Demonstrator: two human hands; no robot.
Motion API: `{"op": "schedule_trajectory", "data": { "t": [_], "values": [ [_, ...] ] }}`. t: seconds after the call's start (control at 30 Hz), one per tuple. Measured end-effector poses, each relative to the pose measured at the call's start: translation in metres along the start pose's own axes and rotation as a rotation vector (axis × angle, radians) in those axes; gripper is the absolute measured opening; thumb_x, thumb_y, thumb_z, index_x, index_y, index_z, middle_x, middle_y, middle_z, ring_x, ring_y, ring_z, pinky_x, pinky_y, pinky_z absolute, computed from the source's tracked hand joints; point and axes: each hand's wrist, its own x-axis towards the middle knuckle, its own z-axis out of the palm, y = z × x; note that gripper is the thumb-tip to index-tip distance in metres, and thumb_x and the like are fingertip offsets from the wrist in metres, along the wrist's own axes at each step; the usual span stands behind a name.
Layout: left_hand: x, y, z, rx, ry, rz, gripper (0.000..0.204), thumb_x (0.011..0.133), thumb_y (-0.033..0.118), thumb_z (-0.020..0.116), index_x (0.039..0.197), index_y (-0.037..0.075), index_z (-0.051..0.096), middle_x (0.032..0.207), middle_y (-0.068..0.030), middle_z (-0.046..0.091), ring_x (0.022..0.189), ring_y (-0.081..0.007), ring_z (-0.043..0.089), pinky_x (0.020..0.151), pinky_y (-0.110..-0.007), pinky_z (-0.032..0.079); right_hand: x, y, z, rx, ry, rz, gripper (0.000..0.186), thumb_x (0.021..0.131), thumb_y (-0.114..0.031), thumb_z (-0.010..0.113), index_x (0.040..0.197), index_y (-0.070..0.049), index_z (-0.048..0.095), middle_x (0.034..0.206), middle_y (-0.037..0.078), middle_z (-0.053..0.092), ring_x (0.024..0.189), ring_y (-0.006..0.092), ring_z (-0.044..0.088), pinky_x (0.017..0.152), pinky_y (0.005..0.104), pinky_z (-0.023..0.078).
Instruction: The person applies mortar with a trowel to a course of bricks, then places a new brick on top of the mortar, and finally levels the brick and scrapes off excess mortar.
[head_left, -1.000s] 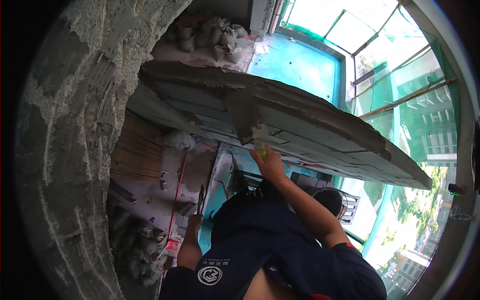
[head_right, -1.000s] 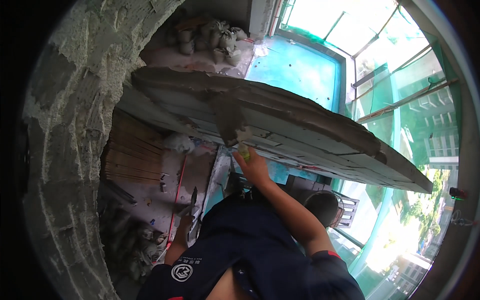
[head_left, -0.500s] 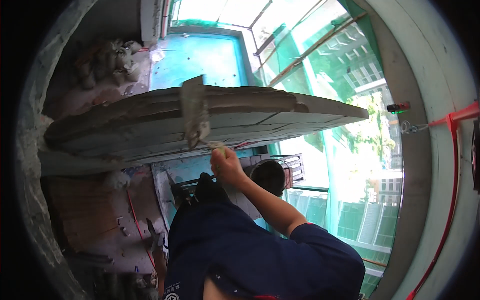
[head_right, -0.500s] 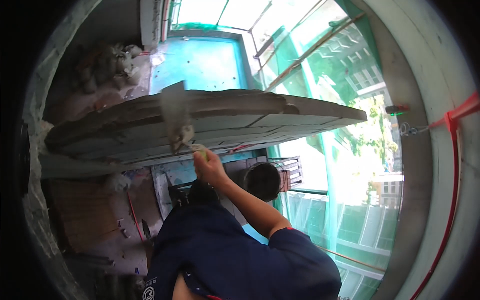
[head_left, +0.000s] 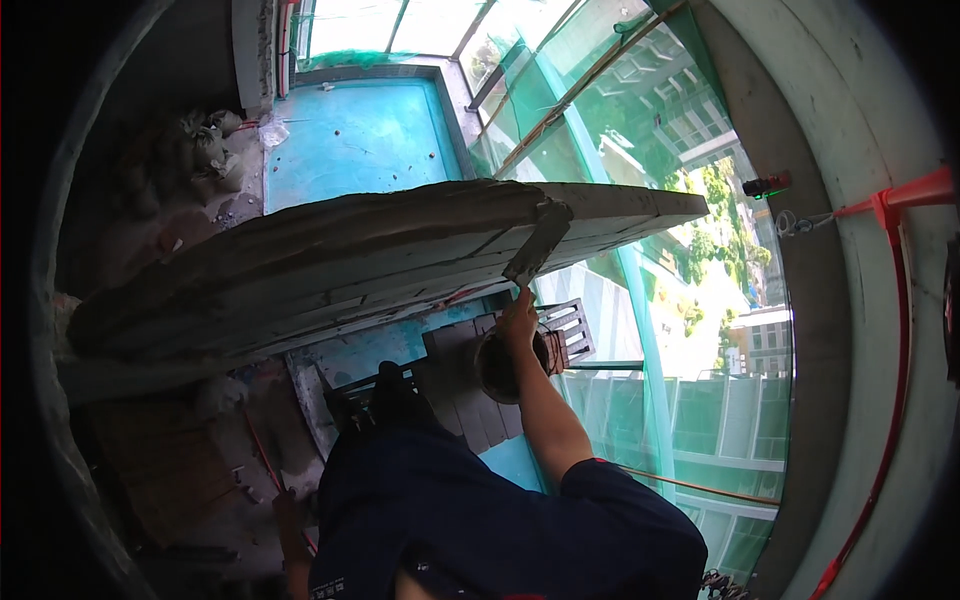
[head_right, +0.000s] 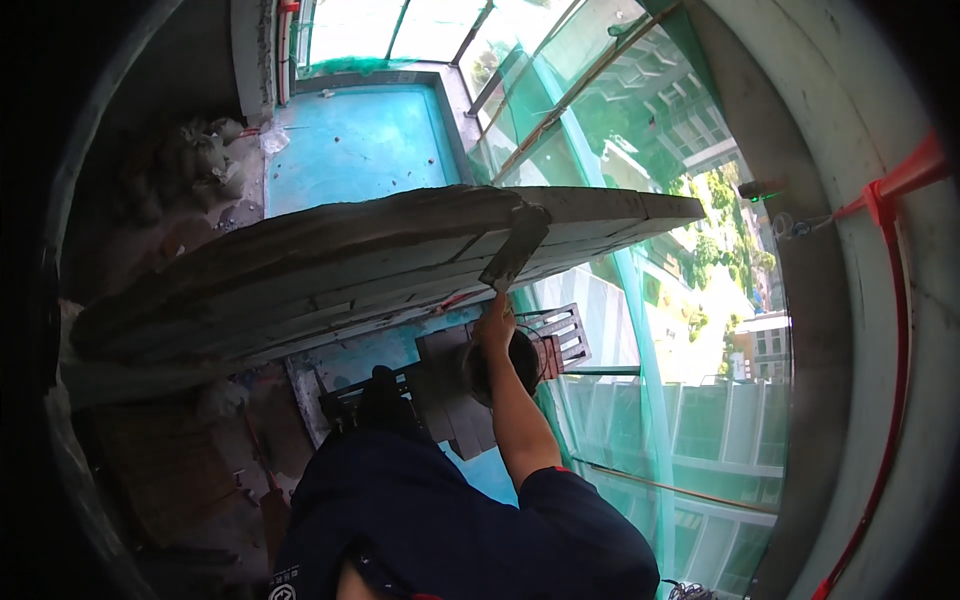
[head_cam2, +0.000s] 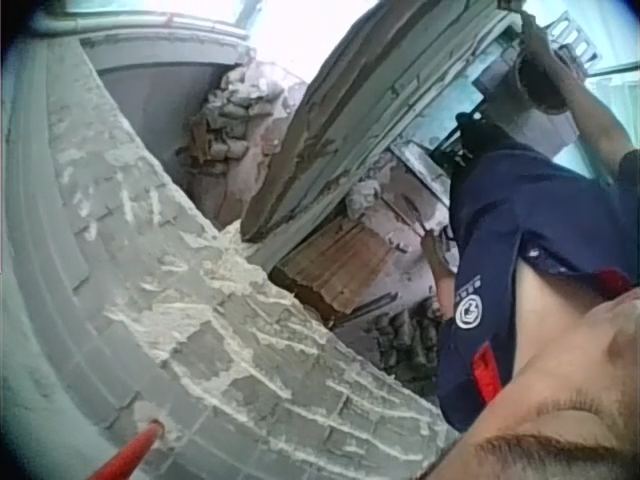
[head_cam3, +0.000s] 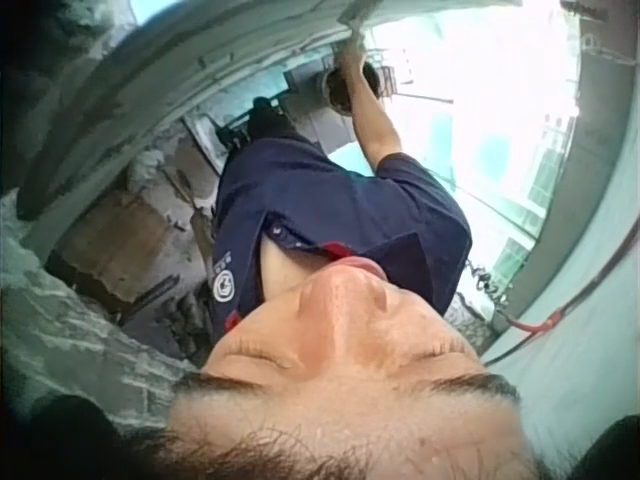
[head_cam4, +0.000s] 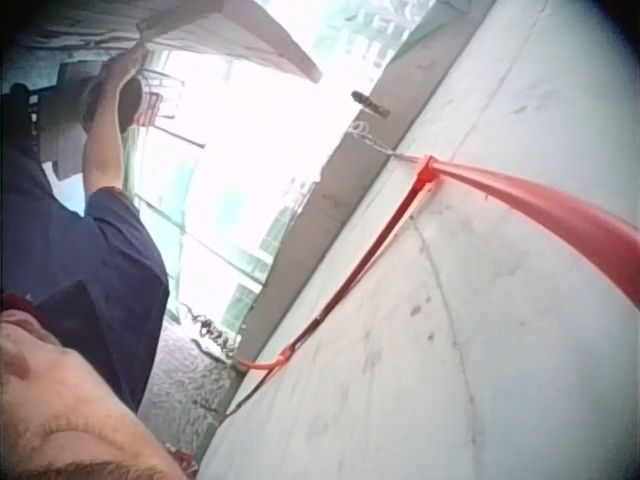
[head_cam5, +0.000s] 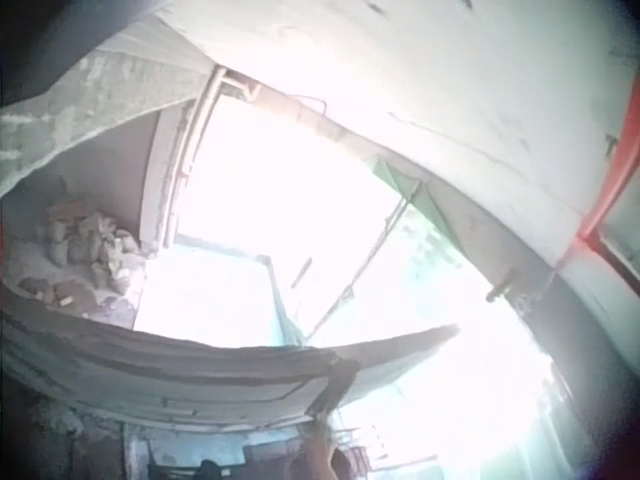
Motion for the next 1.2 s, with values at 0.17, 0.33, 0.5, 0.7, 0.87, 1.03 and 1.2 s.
{"op": "schedule_trajectory", "data": {
  "t": [0.17, 0.33, 0.5, 0.7, 0.87, 1.03, 1.2],
  "values": [
    [0.0, -0.005, -0.001, 0.189, 0.121, 0.3, 0.021, 0.085, 0.02, 0.055, 0.071, 0.003, 0.055, 0.064, -0.0152, 0.056, 0.056, -0.0308, 0.057, 0.048, -0.04, 0.041, -0.026, 0.025, -0.046, -1.151, 0.175, -0.633, 0.059, 0.08, -0.018, 0.057, 0.135, -0.013, 0.035, 0.083, 0.019, 0.059, 0.075, 0.0389, 0.06, 0.063, 0.0479, 0.047],
    [0.006, 0.016, 0.034, 0.467, -0.094, 0.123, 0.019, 0.085, 0.024, 0.054, 0.09, 0.013, 0.068, 0.092, -0.0142, 0.067, 0.082, -0.031, 0.065, 0.069, -0.045, 0.05, -0.057, -0.16, -0.016, -0.196, -0.033, -0.322, 0.043, 0.095, -0.051, 0.045, 0.076, -0.013, 0.042, 0.051, 0.001, 0.041, 0.038, 0.0121, 0.042, 0.034, 0.0262, 0.033],
    [-0.018, -0.005, 0.071, -0.202, -0.131, -0.298, 0.02, 0.087, 0.024, 0.054, 0.092, 0.013, 0.069, 0.064, -0.0099, 0.06, 0.053, -0.0231, 0.058, 0.048, -0.041, 0.044, -0.123, -0.274, 0.103, -0.642, -0.547, -0.458, 0.022, 0.093, -0.029, 0.051, 0.099, -0.008, 0.046, 0.062, 0.002, 0.048, 0.043, 0.0097, 0.046, 0.037, 0.0247, 0.035],
    [-0.068, 0.104, 0.048, -0.687, -0.071, -0.648, 0.02, 0.088, 0.026, 0.055, 0.083, 0.01, 0.066, 0.047, -0.0039, 0.042, 0.036, -0.0172, 0.041, 0.036, -0.037, 0.031, -0.177, -0.281, 0.256, -0.939, -1.079, -0.441, 0.037, 0.091, -0.027, 0.057, 0.117, -0.001, 0.052, 0.081, 0.01, 0.061, 0.056, 0.0132, 0.056, 0.048, 0.026, 0.046],
    [-0.101, 0.019, 0.11, -1.053, 0.056, -0.802, 0.032, 0.087, 0.023, 0.056, 0.06, 0.01, 0.045, 0.041, -0.0044, 0.035, 0.028, -0.0191, 0.031, 0.03, -0.036, 0.024, -0.228, -0.235, 0.365, -0.966, -1.45, -0.326, 0.042, 0.091, -0.023, 0.058, 0.126, -0.003, 0.048, 0.084, 0.011, 0.062, 0.055, 0.0122, 0.054, 0.046, 0.0252, 0.044],
    [-0.126, 0.049, 0.123, -1.174, 0.112, -0.895, 0.021, 0.083, 0.018, 0.056, 0.067, 0.01, 0.046, 0.042, -0.0031, 0.035, 0.029, -0.0166, 0.032, 0.029, -0.034, 0.023, -0.184, -0.222, 0.354, -1.204, -1.227, -0.414, 0.044, 0.089, -0.028, 0.056, 0.122, 0.001, 0.05, 0.084, 0.016, 0.062, 0.06, 0.0173, 0.058, 0.049, 0.0295, 0.047],
    [-0.154, 0.053, 0.127, -1.132, 0.049, -1.08, 0.02, 0.085, 0.022, 0.057, 0.072, 0.009, 0.049, 0.046, -0.0034, 0.04, 0.032, -0.0154, 0.033, 0.031, -0.032, 0.024, -0.118, -0.257, 0.291, -1.352, -0.997, -0.476, 0.047, 0.089, -0.026, 0.057, 0.126, 0.003, 0.047, 0.084, 0.016, 0.063, 0.064, 0.0177, 0.061, 0.053, 0.032, 0.05]
  ]
}}
